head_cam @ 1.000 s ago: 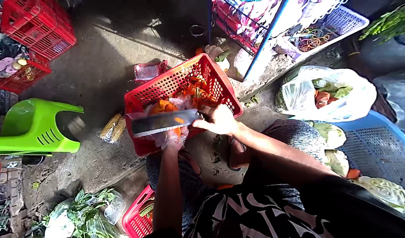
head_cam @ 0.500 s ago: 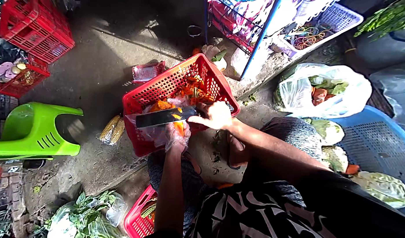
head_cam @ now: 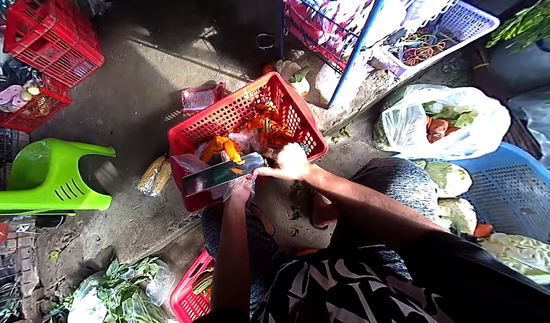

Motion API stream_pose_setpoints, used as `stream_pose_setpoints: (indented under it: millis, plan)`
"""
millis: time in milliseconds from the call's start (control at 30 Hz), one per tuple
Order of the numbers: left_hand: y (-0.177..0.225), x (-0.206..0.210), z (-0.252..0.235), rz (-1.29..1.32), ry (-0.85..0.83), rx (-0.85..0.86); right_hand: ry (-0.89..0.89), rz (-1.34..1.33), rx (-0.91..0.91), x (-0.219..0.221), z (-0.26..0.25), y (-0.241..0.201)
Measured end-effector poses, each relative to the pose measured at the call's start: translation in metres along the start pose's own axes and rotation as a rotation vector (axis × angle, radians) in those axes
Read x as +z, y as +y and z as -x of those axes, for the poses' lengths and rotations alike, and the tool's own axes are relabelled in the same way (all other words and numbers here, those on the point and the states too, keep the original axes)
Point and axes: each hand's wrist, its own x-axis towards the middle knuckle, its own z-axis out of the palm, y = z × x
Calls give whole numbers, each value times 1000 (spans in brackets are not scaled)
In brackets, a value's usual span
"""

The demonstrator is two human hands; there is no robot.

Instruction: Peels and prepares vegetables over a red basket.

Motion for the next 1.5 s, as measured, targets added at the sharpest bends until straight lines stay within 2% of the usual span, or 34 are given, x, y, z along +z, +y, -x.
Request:
stream_pose_setpoints:
  millis: [100,167,233,400,467,567,600,667,733,767,833,900,933,1000,1100,1167,1367,1500]
  plan:
    - [1,0,-7,103,-90,54,-42,-8,100,-2,-2,8]
    - [4,-4,-15,189,-231,6,-133,-30,307,-10,-10,18]
    - [3,-6,-18,207,-290,-56,-129,-35,405,-21,-14,23]
    - [-3,3,-10,24,-123,2,-122,-52,178,-23,-1,-12]
    - [-6,1,-12,15,-146,32,-146,-30,233,-15,-6,-5]
    - [-4,1,-16,86,-222,14,-150,-83,451,-23,-20,15]
    - [-3,1,-17,92,-218,13,-125,-99,462,-27,-21,15]
    - [-5,1,-21,45,-181,53,-81,-95,370,-29,-15,1]
    - [-11,-3,-20,-97,-175,165,-111,-78,286,-26,-9,-12]
    - [-15,-6,-21,-143,-191,208,-127,-78,294,-22,-11,-11]
    - [-19,-10,-22,-132,-260,261,-138,-153,424,-17,-18,4]
    - [-13,-9,-20,-81,-290,223,-56,-227,503,-20,-23,14]
    - [-7,-4,-19,-43,-240,161,-35,-235,496,-24,-23,12]
    - [2,2,-19,32,-130,55,-41,-216,371,-29,-15,2]
    - [-2,-9,-6,-14,-27,9,-65,-120,71,-23,3,-18]
    - [-7,-12,-3,-24,-1,13,-68,-34,-38,-18,7,-26]
    - [-12,-10,2,-47,6,49,-76,-13,-31,-15,4,-19]
    - [-11,-16,-2,25,-73,71,10,37,-127,-10,14,-25]
